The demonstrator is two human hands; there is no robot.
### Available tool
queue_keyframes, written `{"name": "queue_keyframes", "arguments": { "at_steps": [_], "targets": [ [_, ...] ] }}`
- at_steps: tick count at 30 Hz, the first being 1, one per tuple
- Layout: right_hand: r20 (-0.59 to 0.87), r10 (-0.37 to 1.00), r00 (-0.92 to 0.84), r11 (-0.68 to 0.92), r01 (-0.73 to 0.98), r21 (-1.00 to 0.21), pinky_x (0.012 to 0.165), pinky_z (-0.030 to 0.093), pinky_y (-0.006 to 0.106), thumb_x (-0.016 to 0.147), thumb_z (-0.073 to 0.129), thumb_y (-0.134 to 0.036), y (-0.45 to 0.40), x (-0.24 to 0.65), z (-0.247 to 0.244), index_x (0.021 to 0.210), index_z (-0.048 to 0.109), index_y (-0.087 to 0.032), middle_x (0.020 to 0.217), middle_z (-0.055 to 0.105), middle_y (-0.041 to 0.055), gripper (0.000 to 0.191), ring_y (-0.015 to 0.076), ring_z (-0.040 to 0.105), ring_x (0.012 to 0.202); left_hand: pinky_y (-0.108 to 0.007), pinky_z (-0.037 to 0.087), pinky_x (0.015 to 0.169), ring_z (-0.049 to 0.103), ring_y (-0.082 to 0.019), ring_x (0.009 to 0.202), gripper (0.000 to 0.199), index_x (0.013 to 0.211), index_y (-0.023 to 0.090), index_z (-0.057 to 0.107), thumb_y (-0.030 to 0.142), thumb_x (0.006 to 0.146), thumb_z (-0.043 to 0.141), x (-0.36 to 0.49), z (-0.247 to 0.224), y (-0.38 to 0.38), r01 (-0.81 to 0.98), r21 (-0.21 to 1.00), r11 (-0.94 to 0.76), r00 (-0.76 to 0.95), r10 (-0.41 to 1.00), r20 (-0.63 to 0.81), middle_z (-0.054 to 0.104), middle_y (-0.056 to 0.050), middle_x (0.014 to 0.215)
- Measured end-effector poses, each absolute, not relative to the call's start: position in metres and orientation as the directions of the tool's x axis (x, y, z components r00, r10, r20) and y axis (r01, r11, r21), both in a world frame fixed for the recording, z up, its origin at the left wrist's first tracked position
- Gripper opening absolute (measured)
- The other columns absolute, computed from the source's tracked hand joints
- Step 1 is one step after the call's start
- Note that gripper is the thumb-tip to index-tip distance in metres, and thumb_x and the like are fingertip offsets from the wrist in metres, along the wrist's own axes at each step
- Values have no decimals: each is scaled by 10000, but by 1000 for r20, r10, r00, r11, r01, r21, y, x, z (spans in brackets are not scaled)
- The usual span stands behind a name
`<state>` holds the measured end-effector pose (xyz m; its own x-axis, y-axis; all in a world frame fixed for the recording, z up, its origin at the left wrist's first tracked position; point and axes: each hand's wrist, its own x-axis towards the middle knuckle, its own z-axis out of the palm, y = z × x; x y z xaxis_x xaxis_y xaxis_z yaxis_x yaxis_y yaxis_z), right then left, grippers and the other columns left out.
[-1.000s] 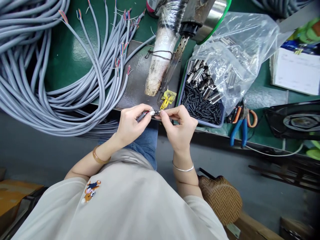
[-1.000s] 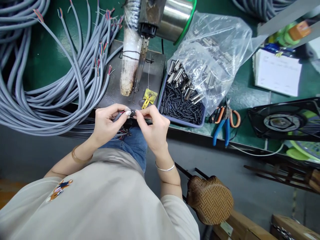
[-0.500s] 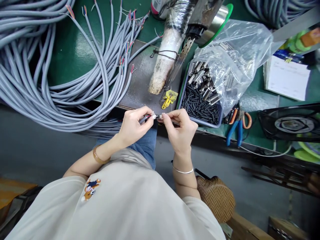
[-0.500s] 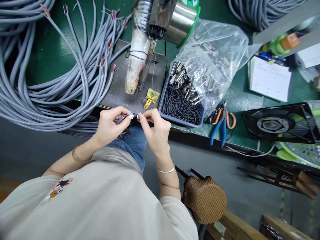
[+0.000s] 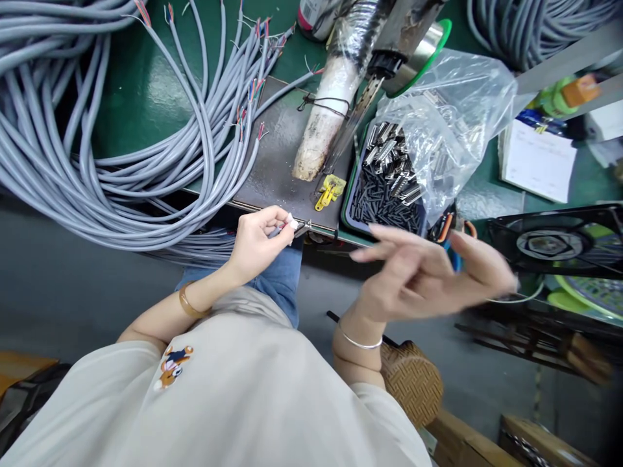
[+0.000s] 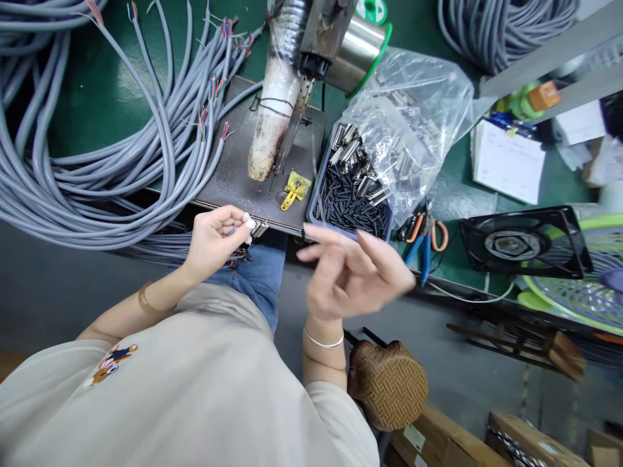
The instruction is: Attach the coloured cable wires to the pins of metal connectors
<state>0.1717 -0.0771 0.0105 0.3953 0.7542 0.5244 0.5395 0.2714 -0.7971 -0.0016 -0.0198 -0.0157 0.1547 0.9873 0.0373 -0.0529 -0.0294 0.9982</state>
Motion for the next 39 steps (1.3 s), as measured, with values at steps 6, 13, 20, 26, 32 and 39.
{"name": "queue_keyframes", "arguments": {
  "at_steps": [6, 13, 20, 26, 32, 39],
  "targets": [
    [643, 766, 20, 384, 787, -482, 753, 626, 275, 909, 686, -129, -53, 159, 16, 979, 658, -242, 1028, 806, 16, 136, 167, 790, 888, -170, 441, 540, 556, -59, 549, 63, 825, 152, 658, 206, 851, 678, 2, -14, -11, 21, 992, -124, 164, 979, 119, 635, 18, 680],
    [613, 790, 16, 422, 711, -563, 806, 612, 304, 905, 634, -105, -31, 156, -2, 843, 560, -225, 1016, 783, 52, 154, 167, 759, 933, -154, 470, 608, 619, -63, 634, 62, 939, 161, 667, 214, 908, 661, 12, -23, -4, 125, 946, -300, 78, 953, 292, 711, 2, 804],
    [636, 770, 41, 440, 687, -578, 795, 615, 313, 890, 645, -96, -21, 159, -8, 834, 552, -231, 1032, 782, 47, 174, 164, 756, 910, -152, 420, 545, 510, -36, 524, 47, 907, 143, 678, 141, 909, 632, 16, -24, 9, 285, 798, -532, 48, 839, 542, 718, 6, 759],
    [677, 734, 51, 462, 693, -553, 809, 620, 309, 870, 681, -87, -17, 159, -5, 839, 586, -220, 1011, 784, 37, 166, 169, 761, 932, -159, 477, 604, 568, -50, 564, 65, 903, 145, 671, 172, 925, 616, 17, -18, 12, 302, 796, -524, 46, 842, 537, 718, -2, 763],
    [707, 706, 33, 459, 739, -493, 813, 617, 300, 863, 708, -81, -15, 158, -1, 858, 630, -222, 967, 788, 24, 161, 158, 761, 910, -151, 408, 524, 516, -33, 509, 42, 896, 156, 656, 175, 913, 622, 18, -15, 13, 204, 890, -409, 43, 912, 409, 652, 34, 698],
    [737, 675, -33, 491, 766, -415, 800, 628, 283, 861, 696, -78, -17, 160, -4, 861, 602, -228, 996, 794, 46, 177, 159, 770, 911, -162, 406, 516, 516, -32, 510, 34, 906, 172, 638, 194, 924, 619, 17, -15, 9, 99, 960, -262, 64, 964, 257, 671, 20, 757]
  ]
}}
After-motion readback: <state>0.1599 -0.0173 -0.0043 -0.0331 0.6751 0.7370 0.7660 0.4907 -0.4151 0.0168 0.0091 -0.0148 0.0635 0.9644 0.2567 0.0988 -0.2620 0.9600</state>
